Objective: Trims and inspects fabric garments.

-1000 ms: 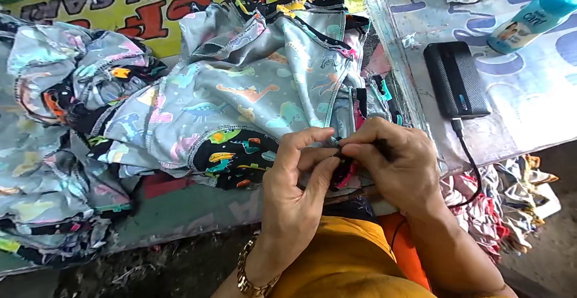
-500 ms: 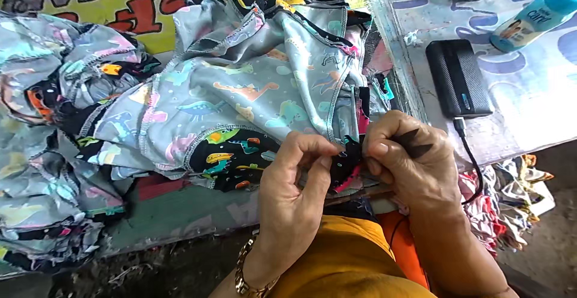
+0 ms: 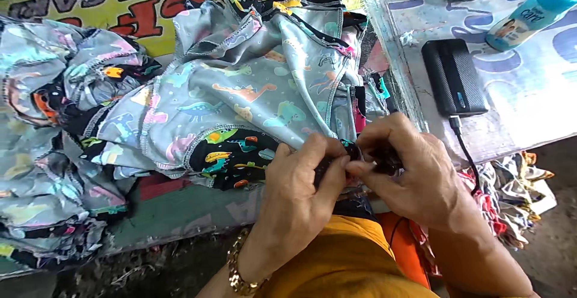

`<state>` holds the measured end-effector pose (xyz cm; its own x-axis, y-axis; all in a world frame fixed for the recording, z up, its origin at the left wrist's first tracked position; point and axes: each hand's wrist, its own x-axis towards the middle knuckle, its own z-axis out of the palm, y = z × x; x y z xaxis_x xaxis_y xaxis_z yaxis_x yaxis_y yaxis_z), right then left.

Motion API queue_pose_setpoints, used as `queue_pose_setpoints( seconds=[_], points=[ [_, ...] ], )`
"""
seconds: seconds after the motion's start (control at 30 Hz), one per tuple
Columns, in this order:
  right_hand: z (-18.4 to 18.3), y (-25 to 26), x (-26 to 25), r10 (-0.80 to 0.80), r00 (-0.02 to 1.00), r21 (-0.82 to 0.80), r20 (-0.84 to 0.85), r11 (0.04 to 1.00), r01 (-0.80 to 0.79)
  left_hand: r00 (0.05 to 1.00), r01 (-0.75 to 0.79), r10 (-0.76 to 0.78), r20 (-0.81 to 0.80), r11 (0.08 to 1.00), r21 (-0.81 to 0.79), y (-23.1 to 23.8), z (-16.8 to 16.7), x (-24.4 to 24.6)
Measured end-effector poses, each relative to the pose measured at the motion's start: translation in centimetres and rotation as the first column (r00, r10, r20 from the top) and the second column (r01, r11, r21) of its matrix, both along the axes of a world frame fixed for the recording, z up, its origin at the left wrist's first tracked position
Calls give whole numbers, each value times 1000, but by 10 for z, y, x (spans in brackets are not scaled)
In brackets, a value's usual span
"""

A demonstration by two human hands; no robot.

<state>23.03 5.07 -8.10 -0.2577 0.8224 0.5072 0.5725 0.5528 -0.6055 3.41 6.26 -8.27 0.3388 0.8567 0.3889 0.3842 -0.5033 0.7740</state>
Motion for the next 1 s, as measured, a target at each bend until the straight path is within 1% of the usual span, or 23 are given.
queue_pose_setpoints(
  seconds=[0.07, 0.13, 0.2, 0.33, 0.5, 0.6, 0.73, 1.0],
  points=[
    [6, -2, 8, 2, 997, -78, 75, 997, 4, 998, 49, -45, 42, 995, -90, 4, 7, -4],
    [9, 0, 16, 43, 996, -104, 80, 994, -35, 990, 104, -88, 108, 982, -157, 8, 12, -7],
    [12, 4, 21, 85, 994, -105, 74, 992, -77, 984, 139, -116, 135, 973, -182, 11, 17, -10],
    [17, 12, 23, 147, 985, -102, 88, 985, -137, 985, 158, -142, 103, 973, -166, 15, 22, -11],
    [18, 18, 19, 208, 976, -101, 65, 974, -201, 988, 155, -152, 41, 981, -112, 16, 23, -10],
    [17, 18, 18, 223, 974, -106, 24, 970, -220, 986, 163, -161, 33, 983, -87, 17, 24, -10],
    [15, 18, 18, 242, 970, -162, -39, 956, -245, 986, 169, -166, 31, 982, -90, 18, 23, -10],
    [11, 20, 15, 278, 953, -168, -119, 940, -296, 983, 180, -178, 30, 980, -83, 18, 22, -11]
  ],
)
